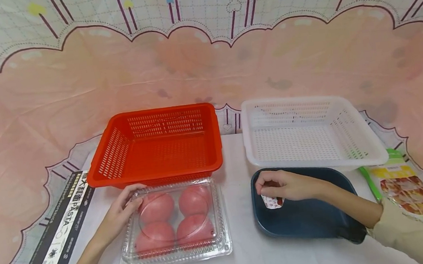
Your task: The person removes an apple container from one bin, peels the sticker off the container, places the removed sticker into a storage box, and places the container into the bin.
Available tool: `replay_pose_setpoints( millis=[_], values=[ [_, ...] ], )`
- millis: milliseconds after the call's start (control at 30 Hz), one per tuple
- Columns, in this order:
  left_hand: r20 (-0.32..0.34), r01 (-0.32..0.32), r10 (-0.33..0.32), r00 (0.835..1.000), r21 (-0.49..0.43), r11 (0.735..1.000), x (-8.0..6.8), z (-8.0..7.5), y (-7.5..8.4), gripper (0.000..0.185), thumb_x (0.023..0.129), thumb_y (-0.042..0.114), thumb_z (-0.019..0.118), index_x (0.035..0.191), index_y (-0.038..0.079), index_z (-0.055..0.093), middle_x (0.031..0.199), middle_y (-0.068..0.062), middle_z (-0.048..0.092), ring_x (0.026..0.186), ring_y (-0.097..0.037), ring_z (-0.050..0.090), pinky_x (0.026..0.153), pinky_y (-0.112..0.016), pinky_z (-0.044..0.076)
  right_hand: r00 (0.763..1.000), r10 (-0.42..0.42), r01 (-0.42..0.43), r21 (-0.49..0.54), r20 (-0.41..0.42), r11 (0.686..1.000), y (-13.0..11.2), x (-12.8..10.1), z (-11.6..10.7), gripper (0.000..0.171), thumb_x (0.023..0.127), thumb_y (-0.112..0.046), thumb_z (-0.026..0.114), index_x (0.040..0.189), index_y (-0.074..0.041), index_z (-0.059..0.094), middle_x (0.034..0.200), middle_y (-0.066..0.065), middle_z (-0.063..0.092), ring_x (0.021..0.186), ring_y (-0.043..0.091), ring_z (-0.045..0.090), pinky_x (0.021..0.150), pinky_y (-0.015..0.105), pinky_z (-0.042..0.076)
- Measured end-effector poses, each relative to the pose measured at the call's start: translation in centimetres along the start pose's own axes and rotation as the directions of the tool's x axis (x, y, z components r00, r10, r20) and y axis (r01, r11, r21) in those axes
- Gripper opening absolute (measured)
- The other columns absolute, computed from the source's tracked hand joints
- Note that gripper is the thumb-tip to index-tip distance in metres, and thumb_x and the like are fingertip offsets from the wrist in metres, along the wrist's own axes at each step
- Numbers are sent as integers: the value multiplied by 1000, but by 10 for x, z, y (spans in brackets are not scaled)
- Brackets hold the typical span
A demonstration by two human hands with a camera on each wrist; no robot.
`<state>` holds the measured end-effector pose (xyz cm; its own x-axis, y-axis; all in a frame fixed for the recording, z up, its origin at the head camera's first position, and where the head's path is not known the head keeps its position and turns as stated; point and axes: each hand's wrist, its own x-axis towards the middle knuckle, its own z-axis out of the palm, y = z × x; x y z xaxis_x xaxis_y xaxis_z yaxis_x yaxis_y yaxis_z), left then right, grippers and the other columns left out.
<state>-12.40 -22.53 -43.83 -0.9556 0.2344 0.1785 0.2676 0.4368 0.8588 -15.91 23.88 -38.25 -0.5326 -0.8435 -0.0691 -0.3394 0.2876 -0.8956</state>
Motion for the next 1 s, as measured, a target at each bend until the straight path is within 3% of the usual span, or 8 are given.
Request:
replay_pose_setpoints(
  millis=[267,467,667,1000],
  values=[
    [0,12,-12,1000,8,1000,-1,-1,0,29,99,16,51,128,13,52,125,-5,58,109,5,51,94,-19,46,995,102,-103,-40,-25,994,27,-25,-3,10,102,-7,44,105,-2,52,80,12,56,67,5,56,56,25,51],
    [2,16,-16,1000,-4,1000,-1,0,1,29,99,16,51,128,13,52,125,-5,57,109,4,51,94,-19,46,982,186,-186,-10,-40,982,38,-31,-1,15,102,-11,45,106,0,54,83,2,54,70,1,52,57,23,49],
    [7,19,-19,1000,-16,1000,0,1,2,29,99,16,52,128,13,52,126,-5,57,109,4,51,94,-20,47,981,186,-185,15,-53,983,44,-32,-1,17,102,-9,45,106,6,53,85,-1,50,71,3,48,56,24,42],
    [5,14,-14,1000,-16,1000,0,0,1,29,99,15,51,128,12,52,125,-5,58,108,3,52,93,-20,48,979,196,-195,22,-65,981,56,-37,7,18,101,-10,48,109,5,54,96,5,59,84,-1,54,71,19,49]
  ],
)
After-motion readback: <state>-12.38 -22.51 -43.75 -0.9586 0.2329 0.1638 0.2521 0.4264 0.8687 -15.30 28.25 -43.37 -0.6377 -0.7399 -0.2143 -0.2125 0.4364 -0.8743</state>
